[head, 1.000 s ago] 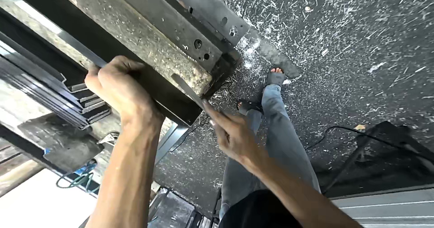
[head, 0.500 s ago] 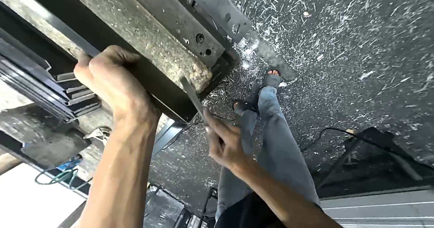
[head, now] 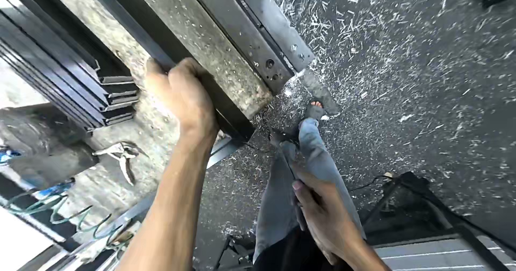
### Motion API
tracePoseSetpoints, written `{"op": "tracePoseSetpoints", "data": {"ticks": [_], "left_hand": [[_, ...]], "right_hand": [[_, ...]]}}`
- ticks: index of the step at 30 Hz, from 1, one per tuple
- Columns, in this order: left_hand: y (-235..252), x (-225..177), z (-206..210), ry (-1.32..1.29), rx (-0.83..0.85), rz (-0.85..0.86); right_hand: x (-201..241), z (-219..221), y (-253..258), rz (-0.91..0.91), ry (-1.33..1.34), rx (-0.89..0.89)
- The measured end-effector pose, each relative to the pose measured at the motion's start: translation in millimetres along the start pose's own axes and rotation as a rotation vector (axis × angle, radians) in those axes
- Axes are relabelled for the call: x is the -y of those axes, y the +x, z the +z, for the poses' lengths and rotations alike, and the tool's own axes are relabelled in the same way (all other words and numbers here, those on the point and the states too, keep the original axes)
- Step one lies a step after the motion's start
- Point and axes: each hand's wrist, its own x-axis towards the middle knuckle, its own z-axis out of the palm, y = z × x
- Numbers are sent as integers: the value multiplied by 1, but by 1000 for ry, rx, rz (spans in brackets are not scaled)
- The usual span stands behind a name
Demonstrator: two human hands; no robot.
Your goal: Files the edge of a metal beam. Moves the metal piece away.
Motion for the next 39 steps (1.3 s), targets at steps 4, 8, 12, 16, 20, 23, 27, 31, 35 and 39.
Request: {"op": "tracePoseSetpoints", "data": {"ticks": [4,8,12,16,20,23,27,31,35,39], "left_hand": [[1,1,-2,37,-6,-37],[4,3,-2,53,-21,-39],[2,0,0,109,-34,-64],[4,1,-1,118,-43,-80],[2,-1,-1,112,-22,-79],[4,-1,0,112,-31,-83],[2,-2,-1,128,-32,-79],[3,0,0,137,-21,-75],[1,-4,-3,152,-13,-96],[3,-2,-1,136,-16,-86]], "right_hand": [[40,-11,8,257,8,156],[80,-10,32,326,-20,237],[107,-10,35,370,-177,257],[136,3,47,305,-514,222],[147,15,35,256,-721,188],[151,20,36,273,-761,169],[157,31,43,226,-796,160],[158,36,34,251,-790,173],[163,48,35,211,-779,131],[164,44,26,213,-741,156]]}}
